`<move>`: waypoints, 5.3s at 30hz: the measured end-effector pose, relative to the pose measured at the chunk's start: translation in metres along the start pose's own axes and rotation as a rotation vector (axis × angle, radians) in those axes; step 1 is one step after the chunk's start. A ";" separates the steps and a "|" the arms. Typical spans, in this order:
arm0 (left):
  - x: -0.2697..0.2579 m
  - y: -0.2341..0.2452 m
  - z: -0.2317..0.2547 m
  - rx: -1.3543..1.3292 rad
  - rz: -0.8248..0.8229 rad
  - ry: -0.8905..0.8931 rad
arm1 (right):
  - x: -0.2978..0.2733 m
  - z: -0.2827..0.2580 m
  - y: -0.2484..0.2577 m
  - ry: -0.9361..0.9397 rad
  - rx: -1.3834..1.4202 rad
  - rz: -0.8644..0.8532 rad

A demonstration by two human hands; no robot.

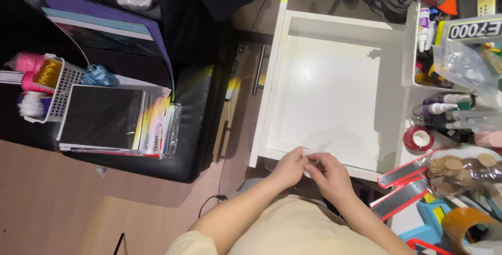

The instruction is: The person empties a white drawer of adhesive tubes, bags of small parts, and plastic strips, then dusts the interior with a blue duster before wiping the bottom and sides with a wet wipe.

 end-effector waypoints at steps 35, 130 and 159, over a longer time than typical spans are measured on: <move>0.061 0.113 -0.021 0.976 0.405 -0.911 | 0.313 -0.050 -0.028 0.649 -0.676 0.509; 0.023 0.119 -0.085 -0.028 0.275 -0.041 | 0.039 -0.034 -0.113 0.397 -0.643 -0.149; -0.002 0.158 -0.004 0.315 -0.190 0.039 | -0.017 0.089 -0.072 -0.110 -1.132 0.964</move>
Point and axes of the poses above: each hand's wrist, its own x-axis towards the middle knuckle, its own y-axis out of the back of the hand, z = x × y, the point moved 4 cm from there along x, towards the middle knuckle, and after that the axes turned 5 degrees about -z, right-handed, at the moved point
